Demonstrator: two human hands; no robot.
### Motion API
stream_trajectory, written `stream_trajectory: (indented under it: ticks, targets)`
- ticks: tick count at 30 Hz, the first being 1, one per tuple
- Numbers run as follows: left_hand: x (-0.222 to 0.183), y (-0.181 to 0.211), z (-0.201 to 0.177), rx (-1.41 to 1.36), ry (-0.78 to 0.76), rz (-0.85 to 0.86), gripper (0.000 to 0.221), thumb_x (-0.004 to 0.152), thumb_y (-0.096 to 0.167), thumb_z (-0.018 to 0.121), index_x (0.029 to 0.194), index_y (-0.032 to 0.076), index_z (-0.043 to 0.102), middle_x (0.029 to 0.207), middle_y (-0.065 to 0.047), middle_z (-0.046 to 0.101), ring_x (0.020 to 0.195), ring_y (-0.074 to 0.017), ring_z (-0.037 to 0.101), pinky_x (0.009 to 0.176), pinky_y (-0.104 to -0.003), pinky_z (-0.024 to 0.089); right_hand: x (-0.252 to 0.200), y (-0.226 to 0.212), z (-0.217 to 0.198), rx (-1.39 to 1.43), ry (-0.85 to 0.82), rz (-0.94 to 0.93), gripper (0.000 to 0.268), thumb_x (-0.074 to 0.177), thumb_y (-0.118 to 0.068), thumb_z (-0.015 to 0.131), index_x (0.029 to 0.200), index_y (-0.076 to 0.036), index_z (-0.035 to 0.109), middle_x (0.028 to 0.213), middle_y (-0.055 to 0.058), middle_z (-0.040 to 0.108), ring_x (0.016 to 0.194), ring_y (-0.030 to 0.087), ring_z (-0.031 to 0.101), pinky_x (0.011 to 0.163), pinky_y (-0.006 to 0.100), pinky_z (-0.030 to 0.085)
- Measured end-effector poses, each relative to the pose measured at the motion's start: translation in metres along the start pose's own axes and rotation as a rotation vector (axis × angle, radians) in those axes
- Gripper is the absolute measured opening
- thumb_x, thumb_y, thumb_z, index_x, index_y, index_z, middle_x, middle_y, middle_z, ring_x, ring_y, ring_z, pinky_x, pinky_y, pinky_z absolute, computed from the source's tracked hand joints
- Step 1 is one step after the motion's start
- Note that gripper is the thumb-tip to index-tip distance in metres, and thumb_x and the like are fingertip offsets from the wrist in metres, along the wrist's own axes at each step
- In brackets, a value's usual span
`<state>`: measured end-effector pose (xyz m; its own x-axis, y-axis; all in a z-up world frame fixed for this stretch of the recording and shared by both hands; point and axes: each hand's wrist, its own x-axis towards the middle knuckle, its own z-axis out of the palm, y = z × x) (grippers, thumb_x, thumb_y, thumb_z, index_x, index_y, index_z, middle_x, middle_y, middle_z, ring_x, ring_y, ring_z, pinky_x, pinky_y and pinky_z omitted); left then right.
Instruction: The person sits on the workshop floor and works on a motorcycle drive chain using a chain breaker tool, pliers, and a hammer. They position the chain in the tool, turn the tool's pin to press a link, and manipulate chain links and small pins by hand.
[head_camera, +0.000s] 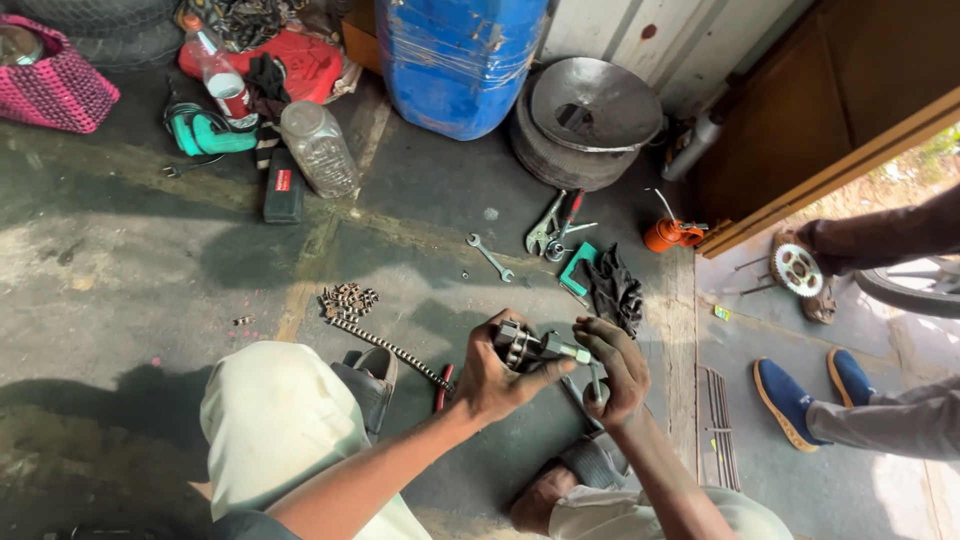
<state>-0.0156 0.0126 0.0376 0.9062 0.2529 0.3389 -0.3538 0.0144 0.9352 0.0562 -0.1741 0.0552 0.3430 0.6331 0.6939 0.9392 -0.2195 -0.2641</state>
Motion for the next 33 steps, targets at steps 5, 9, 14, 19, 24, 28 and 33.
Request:
stream_trajectory:
  ticks: [5,9,14,19,24,28,33]
  targets:
    - [0.002,0.008,0.009,-0.051,0.023,-0.095,0.051,0.077,0.041,0.091,0.088,0.007,0.054,0.069,0.000,0.066,0.060,-0.0081,0.064,0.056,-0.025,0.054,0.003,0.000,0.006,-0.122,0.233,0.108,0.062,0.110,-0.048,0.041,0.105,0.008,0.068,0.107,0.028,0.068,0.106,0.039,0.073,0.094,0.043,0.059]
    - [0.010,0.010,0.013,-0.064,0.052,-0.069,0.052,0.078,0.041,0.092,0.089,0.007,0.054,0.070,0.001,0.068,0.062,-0.0067,0.064,0.058,-0.025,0.055,0.016,0.003,0.005,-0.134,0.262,0.046,0.059,0.111,-0.044,0.041,0.097,0.007,0.067,0.096,0.020,0.071,0.102,0.037,0.074,0.099,0.049,0.058]
    - [0.017,0.010,0.012,0.039,0.106,0.030,0.060,0.074,0.042,0.093,0.089,0.005,0.049,0.067,-0.001,0.066,0.060,-0.0054,0.062,0.054,-0.023,0.053,0.023,-0.003,0.009,-0.189,0.292,0.109,0.065,0.110,-0.051,0.036,0.099,0.004,0.068,0.098,0.019,0.072,0.101,0.036,0.072,0.096,0.044,0.057]
    - [0.015,-0.008,0.009,0.059,0.106,0.113,0.063,0.074,0.046,0.093,0.091,0.006,0.048,0.068,0.000,0.067,0.061,-0.0051,0.065,0.053,-0.023,0.054,0.012,-0.004,0.017,-0.109,0.276,0.228,0.068,0.110,-0.054,0.036,0.100,0.005,0.069,0.097,0.018,0.073,0.095,0.034,0.074,0.084,0.039,0.059]
    - [0.019,-0.026,0.009,0.141,0.116,0.176,0.066,0.074,0.051,0.093,0.090,0.006,0.047,0.067,0.002,0.066,0.060,-0.0048,0.065,0.052,-0.024,0.054,-0.013,0.007,0.035,-0.101,0.309,0.207,0.067,0.114,-0.053,0.031,0.101,0.004,0.064,0.093,0.018,0.070,0.087,0.034,0.071,0.075,0.039,0.057]
    - [0.030,-0.033,0.007,0.215,0.149,0.244,0.065,0.073,0.052,0.092,0.088,0.007,0.048,0.065,0.002,0.065,0.057,-0.0056,0.062,0.052,-0.024,0.053,-0.031,0.014,0.041,0.059,0.270,0.563,0.068,0.113,-0.055,0.021,0.085,-0.002,0.053,0.073,0.009,0.047,0.065,0.026,0.050,0.064,0.037,0.039]
    - [0.030,-0.041,0.004,0.165,0.104,0.284,0.059,0.078,0.052,0.090,0.087,0.009,0.050,0.066,0.002,0.064,0.057,-0.0064,0.061,0.052,-0.025,0.053,-0.005,-0.009,0.025,0.364,0.136,0.756,0.080,0.103,-0.069,0.024,0.098,0.001,0.063,0.087,0.007,0.055,0.075,0.020,0.057,0.062,0.034,0.050]
